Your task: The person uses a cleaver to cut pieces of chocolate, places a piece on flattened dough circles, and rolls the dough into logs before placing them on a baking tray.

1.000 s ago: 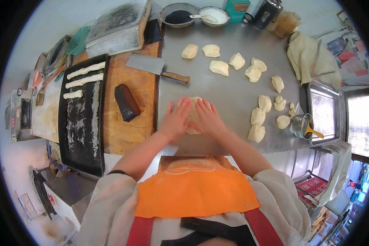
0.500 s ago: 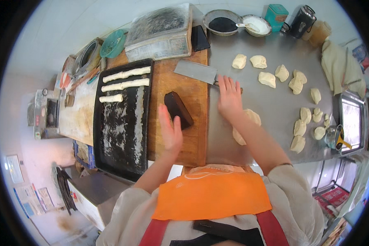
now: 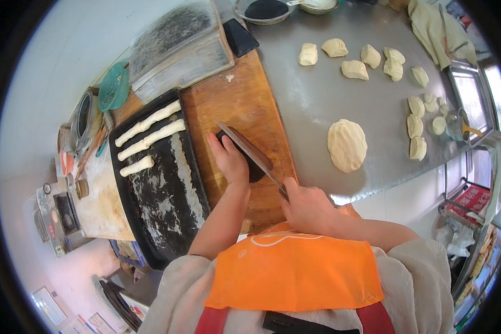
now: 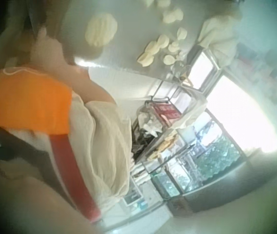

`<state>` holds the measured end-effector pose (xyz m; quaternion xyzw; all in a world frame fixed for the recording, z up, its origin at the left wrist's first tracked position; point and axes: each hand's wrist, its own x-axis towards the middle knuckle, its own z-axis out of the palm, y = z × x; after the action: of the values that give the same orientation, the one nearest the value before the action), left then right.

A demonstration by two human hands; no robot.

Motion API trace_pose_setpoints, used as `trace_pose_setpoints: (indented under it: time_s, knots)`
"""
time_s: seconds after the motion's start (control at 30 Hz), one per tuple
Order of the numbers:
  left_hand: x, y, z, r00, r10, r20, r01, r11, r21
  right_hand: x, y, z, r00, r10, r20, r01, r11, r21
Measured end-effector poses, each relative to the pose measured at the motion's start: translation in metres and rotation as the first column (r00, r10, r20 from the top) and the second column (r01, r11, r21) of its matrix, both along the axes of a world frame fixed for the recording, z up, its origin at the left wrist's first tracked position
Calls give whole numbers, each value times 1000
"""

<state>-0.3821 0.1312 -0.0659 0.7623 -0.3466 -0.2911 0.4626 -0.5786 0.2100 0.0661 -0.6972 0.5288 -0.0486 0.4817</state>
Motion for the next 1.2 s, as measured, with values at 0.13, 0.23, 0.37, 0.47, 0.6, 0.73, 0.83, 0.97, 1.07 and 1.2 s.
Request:
trace_pose_setpoints:
  time_s: [0.13,0.23,0.37,0.47,0.6,0.73,0.83,0.97,1.07,1.2]
  knots:
    - [17,-2,-22,997,-47,-55,44,997,-59,4,12,-1,1000,17,-3,-17,1000,1]
    - [14,-5,-16,912,-40,-408,-49,978,-205,6,12,5,996,86,5,-86,995,-44]
    - [1,-10,4,820,-16,-572,-134,966,-219,7,10,2,997,67,35,-66,997,-35]
    - [4,-10,-1,772,-9,-635,-164,963,-212,8,8,5,997,70,39,-68,997,-37]
    - [-3,-8,8,872,-42,-487,-53,982,-181,14,-6,2,997,66,49,-66,998,-2]
    - [-6,-8,21,872,-47,-486,-38,986,-164,18,-12,-3,995,71,66,-69,997,-23]
    - [1,-6,9,963,-105,-248,63,983,-174,7,1,4,998,35,52,-38,997,60]
    - [7,-8,-2,979,-127,-157,87,967,-240,9,-5,5,998,55,13,-55,998,22]
    - [5,-7,0,979,-128,-156,89,968,-234,23,-18,-14,996,73,43,-68,991,-112]
    - [1,-5,9,985,-128,-117,105,978,-181,19,-15,-9,997,82,12,-80,993,-82]
